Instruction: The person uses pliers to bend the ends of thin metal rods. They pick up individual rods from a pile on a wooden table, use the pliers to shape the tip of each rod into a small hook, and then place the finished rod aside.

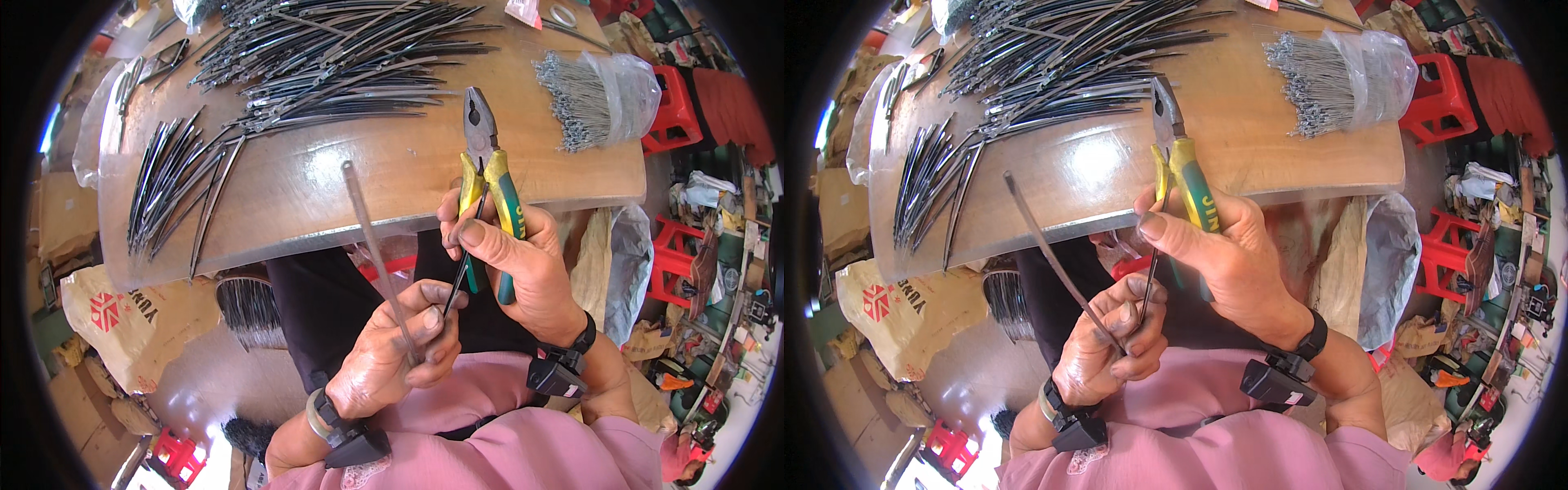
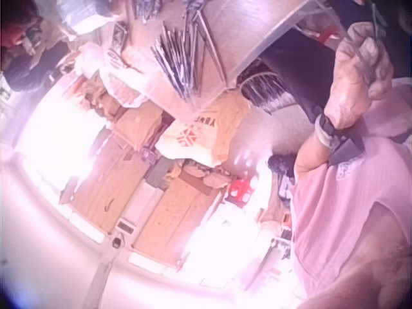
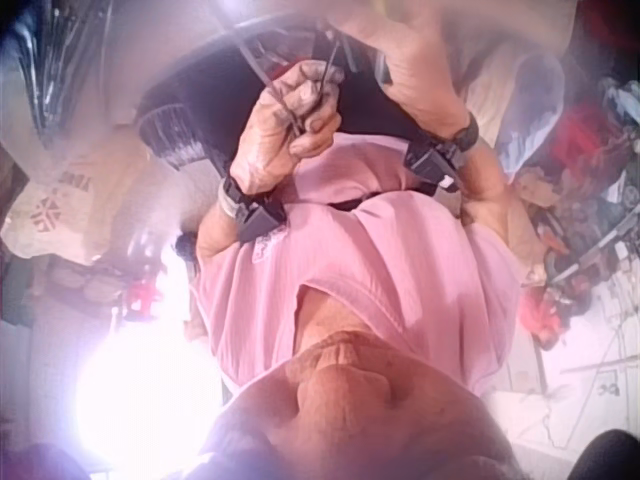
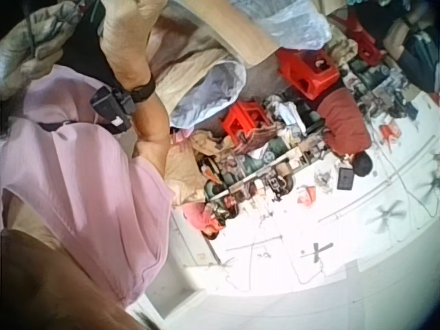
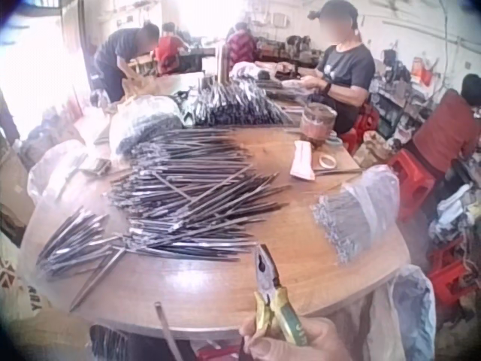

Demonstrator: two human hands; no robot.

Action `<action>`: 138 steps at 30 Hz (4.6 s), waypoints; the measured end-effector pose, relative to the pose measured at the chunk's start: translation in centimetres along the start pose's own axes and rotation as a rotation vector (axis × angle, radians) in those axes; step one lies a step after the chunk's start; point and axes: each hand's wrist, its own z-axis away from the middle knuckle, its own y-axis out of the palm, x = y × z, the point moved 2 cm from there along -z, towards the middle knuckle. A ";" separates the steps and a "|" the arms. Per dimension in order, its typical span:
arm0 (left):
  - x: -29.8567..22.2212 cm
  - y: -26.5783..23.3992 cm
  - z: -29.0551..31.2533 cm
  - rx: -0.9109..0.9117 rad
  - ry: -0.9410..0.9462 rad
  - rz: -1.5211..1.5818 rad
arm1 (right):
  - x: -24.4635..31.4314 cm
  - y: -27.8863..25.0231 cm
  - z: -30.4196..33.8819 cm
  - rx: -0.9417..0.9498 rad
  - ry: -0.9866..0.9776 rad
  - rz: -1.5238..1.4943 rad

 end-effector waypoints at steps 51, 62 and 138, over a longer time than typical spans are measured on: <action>-3.5 -1.1 1.3 -0.340 0.432 -0.763 | 1.2 -0.7 3.6 0.499 -0.273 1.155; -11.8 -1.5 6.3 -0.597 0.704 -0.724 | 1.2 3.9 -2.6 0.591 -0.343 0.896; -3.4 -1.7 1.4 -0.280 0.382 -0.362 | 11.6 -11.5 -4.1 0.071 -0.891 1.921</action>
